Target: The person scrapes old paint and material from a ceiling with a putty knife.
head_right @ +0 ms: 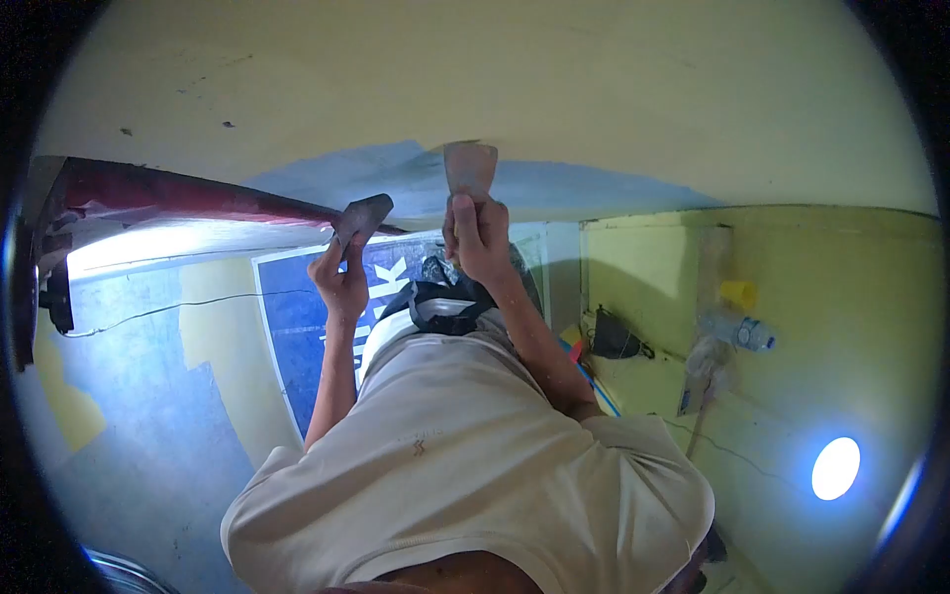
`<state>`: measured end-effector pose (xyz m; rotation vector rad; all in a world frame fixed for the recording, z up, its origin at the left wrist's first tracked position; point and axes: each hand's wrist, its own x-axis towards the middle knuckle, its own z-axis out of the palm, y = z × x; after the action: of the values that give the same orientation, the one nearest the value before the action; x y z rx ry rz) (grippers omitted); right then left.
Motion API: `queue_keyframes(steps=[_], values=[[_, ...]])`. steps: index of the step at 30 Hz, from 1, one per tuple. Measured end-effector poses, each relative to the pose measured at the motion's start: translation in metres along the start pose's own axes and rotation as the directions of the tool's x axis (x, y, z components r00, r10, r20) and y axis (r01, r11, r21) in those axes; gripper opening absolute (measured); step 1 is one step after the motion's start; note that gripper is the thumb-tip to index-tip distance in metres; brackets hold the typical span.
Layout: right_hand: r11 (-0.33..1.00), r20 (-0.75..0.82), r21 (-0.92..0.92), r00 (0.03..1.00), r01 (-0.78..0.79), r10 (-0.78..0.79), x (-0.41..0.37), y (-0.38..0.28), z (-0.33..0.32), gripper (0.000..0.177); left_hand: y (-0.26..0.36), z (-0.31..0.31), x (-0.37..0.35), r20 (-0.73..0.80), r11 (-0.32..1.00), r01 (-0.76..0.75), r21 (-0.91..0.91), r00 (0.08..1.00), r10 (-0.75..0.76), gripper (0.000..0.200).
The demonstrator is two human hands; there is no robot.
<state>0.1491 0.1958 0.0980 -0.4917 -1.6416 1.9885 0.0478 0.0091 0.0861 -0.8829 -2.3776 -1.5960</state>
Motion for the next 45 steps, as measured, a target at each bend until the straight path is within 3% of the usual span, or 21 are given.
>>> queue_keyframes(steps=[5,7,11,14,16,21,26,29,31,37,40,45], values=[[0.999,-0.041,0.029,0.999,-0.016,0.018,-0.008,0.019,-0.010,0.044,0.000,0.003,0.004,0.037,0.999,-0.011,-0.049,0.999,0.013,0.011],[0.997,-0.054,0.072,0.999,0.010,-0.006,-0.005,-0.005,-0.003,0.044,-0.001,0.001,0.003,0.074,1.000,0.009,-0.015,0.997,-0.008,0.010],[0.999,-0.089,-0.012,0.995,-0.044,0.042,-0.017,0.034,-0.024,0.041,0.000,0.006,0.003,0.044,0.997,-0.027,-0.069,0.999,0.030,0.010],[0.996,-0.027,0.053,0.997,-0.070,0.071,-0.011,0.004,-0.013,0.041,-0.004,0.005,0.002,0.069,0.999,0.000,-0.047,0.998,0.003,0.010],[0.994,-0.074,0.042,0.992,-0.097,0.100,-0.020,0.016,-0.011,0.043,-0.008,0.002,0.000,0.100,0.999,0.013,-0.034,0.995,-0.009,0.010],[0.998,-0.036,0.025,0.998,-0.060,0.061,-0.013,0.024,-0.016,0.039,-0.004,0.003,0.004,0.076,0.999,0.009,-0.033,0.997,-0.006,0.013],[0.995,-0.110,-0.015,0.989,-0.097,0.095,-0.019,0.025,-0.020,0.039,-0.003,0.003,0.008,0.083,0.999,0.013,-0.045,0.997,-0.009,0.012],[1.000,-0.067,-0.005,0.997,0.025,-0.025,-0.004,-0.007,-0.002,0.045,-0.006,0.004,0.007,0.114,0.999,0.018,-0.042,0.993,-0.013,0.012],[1.000,-0.098,-0.014,0.995,-0.009,0.007,-0.013,0.009,-0.006,0.046,-0.006,0.004,0.007,0.127,0.998,-0.040,-0.057,0.991,0.047,0.012],[1.000,-0.037,-0.017,0.999,-0.016,0.016,-0.012,0.017,-0.013,0.039,-0.001,0.001,0.008,0.125,0.995,0.047,-0.092,0.992,-0.035,0.013],[0.995,-0.091,-0.011,0.991,-0.102,0.101,-0.019,0.019,-0.008,0.040,0.003,0.005,0.009,0.052,0.994,-0.011,-0.111,0.998,0.017,0.013],[0.999,-0.078,-0.025,0.996,-0.044,0.042,-0.007,0.017,-0.002,0.048,-0.004,0.004,0.010,0.098,0.993,-0.030,-0.118,0.994,0.042,0.012]])
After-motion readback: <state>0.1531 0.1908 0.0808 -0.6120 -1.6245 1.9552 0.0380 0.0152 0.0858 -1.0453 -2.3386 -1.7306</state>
